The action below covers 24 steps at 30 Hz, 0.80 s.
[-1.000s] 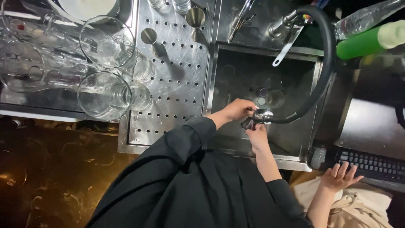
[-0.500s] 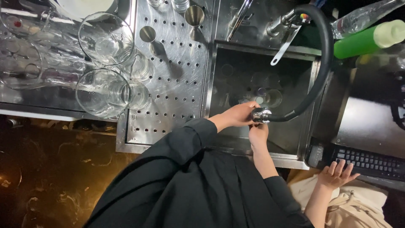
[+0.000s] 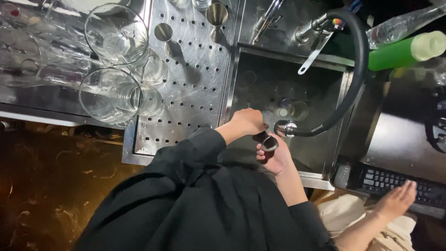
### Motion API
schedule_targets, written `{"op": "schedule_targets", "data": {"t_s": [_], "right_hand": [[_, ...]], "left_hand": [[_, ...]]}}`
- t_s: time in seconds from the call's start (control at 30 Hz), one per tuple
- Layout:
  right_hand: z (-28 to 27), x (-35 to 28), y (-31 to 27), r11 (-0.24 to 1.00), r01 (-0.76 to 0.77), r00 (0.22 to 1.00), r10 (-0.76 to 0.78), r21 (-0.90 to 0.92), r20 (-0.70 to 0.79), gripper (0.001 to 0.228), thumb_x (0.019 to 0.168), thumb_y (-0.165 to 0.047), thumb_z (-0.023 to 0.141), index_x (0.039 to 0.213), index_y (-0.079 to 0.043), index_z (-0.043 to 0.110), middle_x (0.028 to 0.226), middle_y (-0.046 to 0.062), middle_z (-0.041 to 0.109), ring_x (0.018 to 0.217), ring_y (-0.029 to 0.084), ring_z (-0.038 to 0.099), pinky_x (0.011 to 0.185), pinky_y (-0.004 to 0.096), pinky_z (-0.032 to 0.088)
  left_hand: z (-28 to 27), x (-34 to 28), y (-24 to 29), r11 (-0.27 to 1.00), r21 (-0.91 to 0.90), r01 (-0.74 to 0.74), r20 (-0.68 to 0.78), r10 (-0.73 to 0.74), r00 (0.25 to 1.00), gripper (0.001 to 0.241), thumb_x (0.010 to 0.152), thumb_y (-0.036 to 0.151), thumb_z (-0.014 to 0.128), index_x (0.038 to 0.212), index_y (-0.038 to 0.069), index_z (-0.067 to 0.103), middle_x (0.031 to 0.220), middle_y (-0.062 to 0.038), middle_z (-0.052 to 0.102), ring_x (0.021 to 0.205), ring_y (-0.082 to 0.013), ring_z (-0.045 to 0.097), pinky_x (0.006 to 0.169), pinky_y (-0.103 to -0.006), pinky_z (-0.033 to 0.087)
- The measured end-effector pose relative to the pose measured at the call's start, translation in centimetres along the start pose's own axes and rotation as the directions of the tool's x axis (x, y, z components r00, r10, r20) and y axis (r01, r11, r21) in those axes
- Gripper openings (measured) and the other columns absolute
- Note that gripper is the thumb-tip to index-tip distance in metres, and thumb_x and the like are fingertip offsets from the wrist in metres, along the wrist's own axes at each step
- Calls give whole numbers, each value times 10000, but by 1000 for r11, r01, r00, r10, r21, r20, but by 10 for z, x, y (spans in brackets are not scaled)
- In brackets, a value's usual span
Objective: The person washes a clear glass and a metal jigger under a running faucet in a sink. They rinse the items thoroughly and place them on a perforated metal drying rack next to the sink.
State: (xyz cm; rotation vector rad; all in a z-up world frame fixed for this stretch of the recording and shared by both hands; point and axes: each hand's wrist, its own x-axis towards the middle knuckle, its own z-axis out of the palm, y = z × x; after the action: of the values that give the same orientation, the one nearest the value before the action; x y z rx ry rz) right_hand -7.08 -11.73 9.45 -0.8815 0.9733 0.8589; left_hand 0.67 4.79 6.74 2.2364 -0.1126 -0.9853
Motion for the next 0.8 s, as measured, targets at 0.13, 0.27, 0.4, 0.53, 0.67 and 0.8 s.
{"op": "schedule_targets", "data": {"t_s": [0.13, 0.27, 0.4, 0.53, 0.67, 0.8], "right_hand": [[0, 18, 0, 1000, -19, 996, 20, -11, 92, 393, 964, -445, 652, 841, -72, 660, 716, 256, 675, 525, 277, 576, 471, 281, 371], [31, 15, -12, 987, 67, 987, -45, -143, 154, 451, 999, -445, 621, 997, 3, 667, 776, 274, 681, 600, 339, 617, 544, 346, 447], [63, 25, -11, 870, 396, 895, -294, -295, 335, 379, 1043, -227, 620, 1325, 21, 568, 1116, 318, 703, 920, 431, 744, 677, 429, 630], [95, 39, -25, 347, 616, 755, -516, -707, 405, 430, 940, -272, 788, 1306, -82, 664, 1194, 173, 727, 1096, 323, 713, 884, 414, 599], [148, 16, -28, 213, 488, 782, -537, -847, 316, 445, 865, -349, 734, 1275, -186, 676, 1224, 0, 744, 1154, 199, 696, 1005, 352, 498], [159, 41, -27, -102, 661, 505, -673, -743, 541, 456, 820, -332, 881, 1178, -117, 697, 1125, 124, 727, 1133, 367, 682, 956, 456, 552]], "left_hand": [[-32, -49, -4, 1000, -19, -5, -166, 2, 986, 457, 886, 490, 545, 689, 115, 716, 623, -98, 675, 650, -325, 725, 622, -447, 581], [-80, -84, -19, 920, -229, -318, -828, -13, 560, 190, 938, 161, 655, 1099, 95, 730, 916, -131, 748, 854, -325, 730, 776, -431, 583], [-108, -63, -73, 788, -491, -371, -855, -354, 380, 248, 918, 148, 686, 1164, 151, 655, 1077, -69, 724, 955, -254, 728, 855, -399, 577], [-125, -59, -85, 708, -593, -383, -778, -382, 499, 398, 939, 144, 648, 1328, 166, 570, 1222, -103, 662, 1068, -307, 703, 919, -451, 582], [-160, -14, -107, 836, -342, -429, -889, -140, 436, 784, 926, 155, 785, 1565, 172, 330, 1403, -134, 496, 1222, -273, 572, 1076, -400, 479], [-179, 68, -143, 932, -324, -165, -838, -201, 508, 274, 876, 258, 775, 1149, 245, 744, 1080, -60, 673, 1065, -311, 711, 953, -444, 576]]}}
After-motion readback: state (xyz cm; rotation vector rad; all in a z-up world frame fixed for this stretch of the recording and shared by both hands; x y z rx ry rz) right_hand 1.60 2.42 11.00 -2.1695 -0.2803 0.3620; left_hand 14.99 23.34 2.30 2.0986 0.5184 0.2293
